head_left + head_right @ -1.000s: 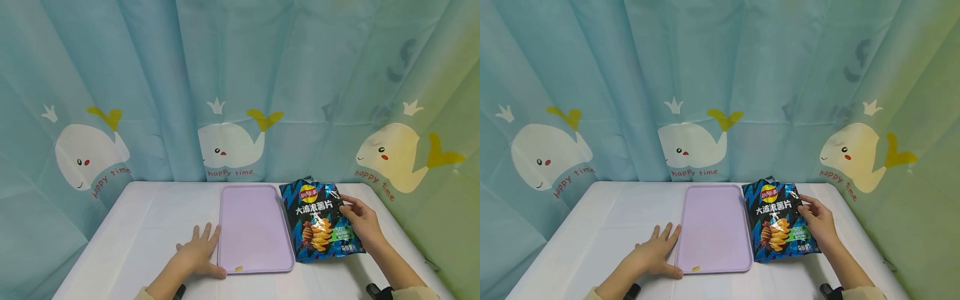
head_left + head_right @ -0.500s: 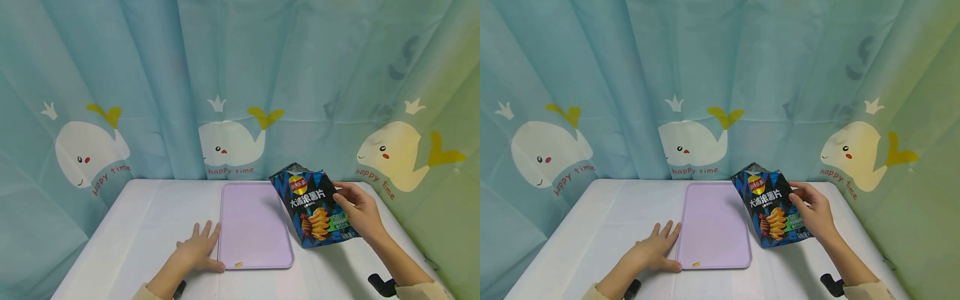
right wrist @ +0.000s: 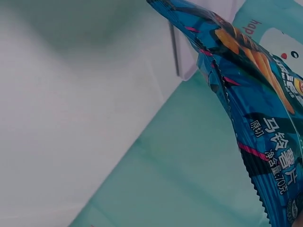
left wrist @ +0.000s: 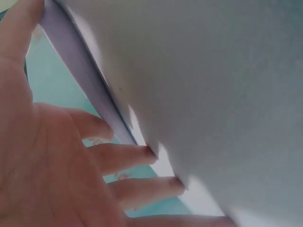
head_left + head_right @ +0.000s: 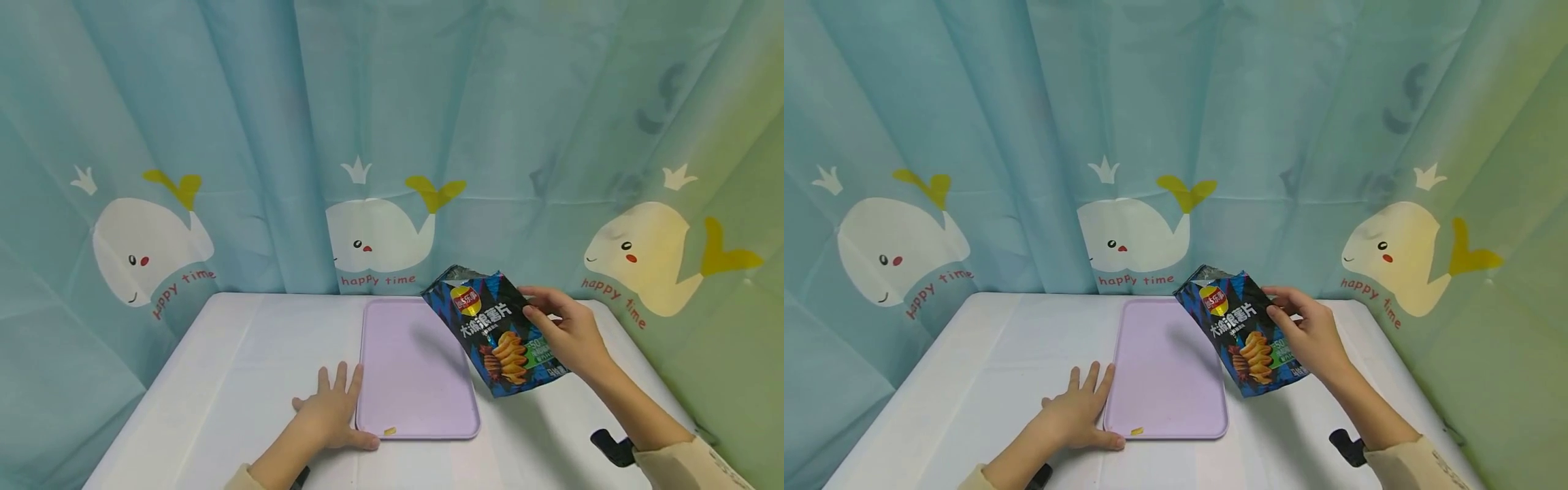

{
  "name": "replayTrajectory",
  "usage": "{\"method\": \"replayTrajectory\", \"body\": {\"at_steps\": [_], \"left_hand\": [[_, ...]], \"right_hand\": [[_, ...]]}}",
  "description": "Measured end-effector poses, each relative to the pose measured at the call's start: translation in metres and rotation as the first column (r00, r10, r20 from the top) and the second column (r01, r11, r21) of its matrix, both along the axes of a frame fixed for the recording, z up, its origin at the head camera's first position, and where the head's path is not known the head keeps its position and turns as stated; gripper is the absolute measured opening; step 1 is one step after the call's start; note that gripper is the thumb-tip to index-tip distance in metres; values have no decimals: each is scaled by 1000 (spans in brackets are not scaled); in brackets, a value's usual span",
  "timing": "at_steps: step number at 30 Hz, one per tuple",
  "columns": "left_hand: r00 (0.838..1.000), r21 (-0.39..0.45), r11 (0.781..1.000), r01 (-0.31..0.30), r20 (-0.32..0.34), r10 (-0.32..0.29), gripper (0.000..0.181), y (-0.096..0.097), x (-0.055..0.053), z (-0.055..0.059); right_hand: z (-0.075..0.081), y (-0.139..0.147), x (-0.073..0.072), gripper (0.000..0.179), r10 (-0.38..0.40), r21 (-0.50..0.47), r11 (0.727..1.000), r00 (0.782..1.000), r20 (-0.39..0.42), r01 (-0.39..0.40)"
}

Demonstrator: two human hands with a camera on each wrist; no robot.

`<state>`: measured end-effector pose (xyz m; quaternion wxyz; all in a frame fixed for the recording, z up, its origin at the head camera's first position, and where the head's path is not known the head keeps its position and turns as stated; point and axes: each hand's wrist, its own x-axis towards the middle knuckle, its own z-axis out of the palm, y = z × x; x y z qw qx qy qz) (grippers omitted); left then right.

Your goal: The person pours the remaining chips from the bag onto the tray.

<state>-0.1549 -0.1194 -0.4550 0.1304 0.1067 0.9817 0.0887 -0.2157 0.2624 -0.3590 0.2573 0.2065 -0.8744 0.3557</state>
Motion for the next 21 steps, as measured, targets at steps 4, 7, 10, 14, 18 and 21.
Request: {"method": "replayTrajectory", "body": {"at_steps": [4,7,10,14,18,21], "left_hand": [[1000,-23,1000,14,0,-14,131,0,-2,2],[1000,-33,999,27,6,-27,129,-1,-5,3],[1000,-20,1000,21,23,-21,125,-3,-7,4],[999,11,1000,3,53,-4,124,-6,-9,2],[998,28,1000,1,66,-3,126,-7,-11,-1],[998,23,1000,5,65,-7,126,-6,-11,-2]], "right_hand": [[6,-5,-4,33,39,32,999,999,-12,-39],[12,-8,-7,35,68,68,995,998,-20,-66],[18,-13,-10,35,108,96,990,994,-19,-106],[25,-18,-14,35,159,146,977,987,-14,-155],[32,-25,-18,35,220,223,951,975,-12,-212],[37,-30,-19,35,250,283,929,968,-1,-240]]}}
